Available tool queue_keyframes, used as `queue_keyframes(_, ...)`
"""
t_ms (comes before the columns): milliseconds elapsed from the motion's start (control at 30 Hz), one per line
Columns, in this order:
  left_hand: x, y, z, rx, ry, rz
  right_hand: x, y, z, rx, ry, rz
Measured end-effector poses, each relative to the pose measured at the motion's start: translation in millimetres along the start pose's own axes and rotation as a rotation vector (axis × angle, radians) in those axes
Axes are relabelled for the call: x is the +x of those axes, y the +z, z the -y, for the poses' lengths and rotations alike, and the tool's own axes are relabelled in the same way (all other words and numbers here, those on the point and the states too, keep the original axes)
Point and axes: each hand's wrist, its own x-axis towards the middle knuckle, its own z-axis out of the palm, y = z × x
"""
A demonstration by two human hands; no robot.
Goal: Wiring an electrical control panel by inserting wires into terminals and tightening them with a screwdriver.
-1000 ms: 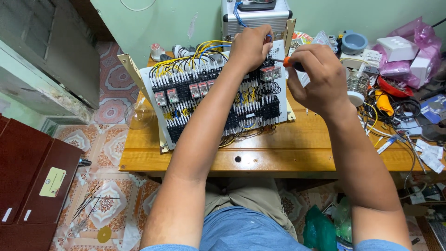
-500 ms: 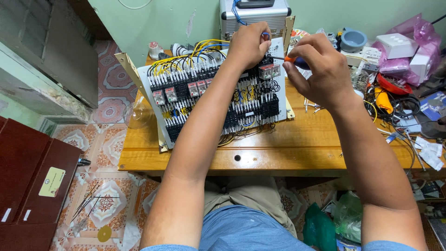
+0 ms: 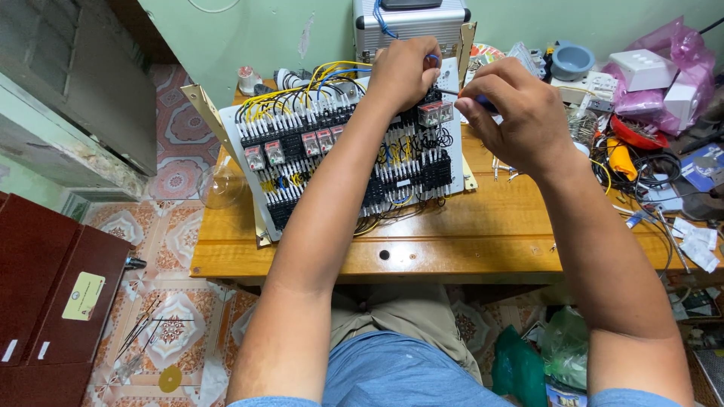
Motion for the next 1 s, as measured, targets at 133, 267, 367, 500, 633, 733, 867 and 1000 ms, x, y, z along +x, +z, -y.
queue_keyframes(133, -1, -2, 0, -0.046, -0.030, 0.018, 6, -7, 8, 0.042, -0.007, 0.032)
queue_keyframes(267, 0, 0, 2, -0.048, -0.007, 0.005, 2, 0, 10, -0.139, 0.057, 0.070)
queue_keyframes(367, 3, 3, 5, -0.043, 0.001, 0.004, -5, 13, 4, -0.378, 0.119, 0.036)
queue_keyframes(500, 2, 2, 3, -0.022, -0.013, 0.019, 8, -4, 22, -0.350, 0.250, 0.140)
queue_keyframes(633, 2, 2, 3, -0.034, 0.005, 0.009, 7, -9, 17, -0.240, 0.227, 0.254)
queue_keyframes(733, 2, 2, 3, -0.034, -0.002, 0.006, 1, -1, 8, -0.250, 0.202, 0.124)
queue_keyframes(867, 2, 0, 1, -0.029, -0.014, 0.024, 6, -7, 12, -0.406, 0.142, 0.117)
queue_keyframes(1000, 1, 0, 1, -0.041, -0.018, 0.028, 6, -6, 13, -0.383, 0.107, 0.135)
